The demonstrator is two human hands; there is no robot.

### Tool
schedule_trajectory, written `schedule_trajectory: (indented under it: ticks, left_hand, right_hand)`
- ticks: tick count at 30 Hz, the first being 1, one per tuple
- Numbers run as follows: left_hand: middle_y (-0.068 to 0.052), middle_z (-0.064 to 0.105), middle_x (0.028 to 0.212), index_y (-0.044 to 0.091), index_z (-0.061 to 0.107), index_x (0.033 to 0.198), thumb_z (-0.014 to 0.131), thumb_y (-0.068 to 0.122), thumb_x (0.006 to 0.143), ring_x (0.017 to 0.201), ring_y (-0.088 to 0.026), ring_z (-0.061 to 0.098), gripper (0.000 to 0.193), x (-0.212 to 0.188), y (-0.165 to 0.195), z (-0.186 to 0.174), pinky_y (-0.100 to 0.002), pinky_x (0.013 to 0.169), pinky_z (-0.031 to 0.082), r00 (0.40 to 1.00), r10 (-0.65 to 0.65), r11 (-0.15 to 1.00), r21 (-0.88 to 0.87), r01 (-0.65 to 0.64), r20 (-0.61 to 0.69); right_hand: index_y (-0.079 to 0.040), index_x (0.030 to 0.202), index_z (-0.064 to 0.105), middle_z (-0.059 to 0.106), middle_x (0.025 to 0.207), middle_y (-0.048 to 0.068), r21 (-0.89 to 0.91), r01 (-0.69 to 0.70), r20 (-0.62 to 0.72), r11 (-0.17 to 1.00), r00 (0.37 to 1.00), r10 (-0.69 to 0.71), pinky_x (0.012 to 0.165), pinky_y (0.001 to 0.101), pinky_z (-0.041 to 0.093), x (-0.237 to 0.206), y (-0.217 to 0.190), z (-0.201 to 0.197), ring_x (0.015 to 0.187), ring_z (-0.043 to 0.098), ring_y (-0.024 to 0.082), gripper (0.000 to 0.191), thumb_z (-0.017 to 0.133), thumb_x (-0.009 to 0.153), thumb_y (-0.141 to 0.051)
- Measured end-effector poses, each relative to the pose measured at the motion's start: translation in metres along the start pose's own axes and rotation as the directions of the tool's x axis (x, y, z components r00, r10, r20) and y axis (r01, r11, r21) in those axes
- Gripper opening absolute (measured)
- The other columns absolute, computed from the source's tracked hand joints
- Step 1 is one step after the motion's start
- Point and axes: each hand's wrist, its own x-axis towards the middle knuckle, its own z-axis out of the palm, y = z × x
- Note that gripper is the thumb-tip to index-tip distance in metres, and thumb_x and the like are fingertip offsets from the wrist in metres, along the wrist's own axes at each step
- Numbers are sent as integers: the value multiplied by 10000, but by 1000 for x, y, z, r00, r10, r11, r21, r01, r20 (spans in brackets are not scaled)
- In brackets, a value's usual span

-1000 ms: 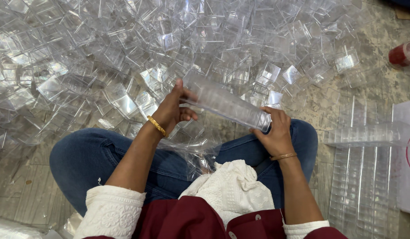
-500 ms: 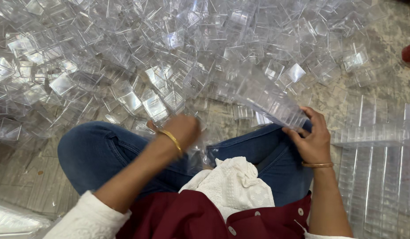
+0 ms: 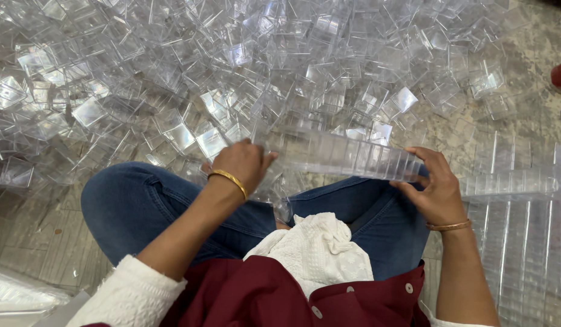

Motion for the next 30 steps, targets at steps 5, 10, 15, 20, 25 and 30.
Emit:
schedule_trajectory:
  ticks: [5,10,15,20,25,30]
  left_hand:
    - [-201,550,1366,83,677,1233,604,86,839,937,-343,705,401,12,-35,19,-448,884,556,969,86,972,-193,-132,-231]
    - [-189,493,1495,-22,571,1390,561,13,854,1123,-358,670,537,23,-50,27,-431,1013,513,931,268,909,-256,-329,-248]
    - [-207,355,1594,-50,473,1430,542,-42,811,1235,-380,585,622,30,-30,33,-432,1077,443,917,360,893,-220,-393,-175]
    - [-216,415,1551,-36,524,1395,519,-103,749,1305,-402,538,650,30,38,4,-455,1093,429,838,472,831,-180,-527,-274]
    - [-170,704,1224,56,590,1256,742,237,849,1166,-349,658,470,33,155,-30,-459,982,524,869,485,817,-305,-490,-96]
    - [-169,742,1073,52,681,1048,658,75,782,977,-347,748,268,8,256,1,-448,785,607,668,666,613,-267,-743,-330]
  right_hand:
    - [-94,1329,599,541,1358,105,-49,36,56,998,998,-33,923,351,635,3,2,1,1199,625,232,668,840,710,-22]
    - [-107,1311,618,569,1334,136,-226,140,123,964,986,-114,916,366,616,9,-5,13,1178,633,309,670,860,687,-67]
    - [-121,1310,636,580,1282,143,-337,223,161,915,971,-177,941,426,565,17,-31,23,1190,575,345,686,872,665,-104]
    - [-127,1337,635,589,1293,138,-325,450,230,832,891,-392,1064,490,473,19,-63,7,1249,530,354,701,857,672,-148]
    - [-146,1255,617,579,1306,153,-382,612,301,693,791,-533,1095,486,455,11,-71,-17,1275,507,369,550,829,749,-162]
    - [-165,1311,583,632,1254,82,-274,302,314,913,925,-212,997,402,528,-10,-66,-20,1188,595,230,548,744,787,-160]
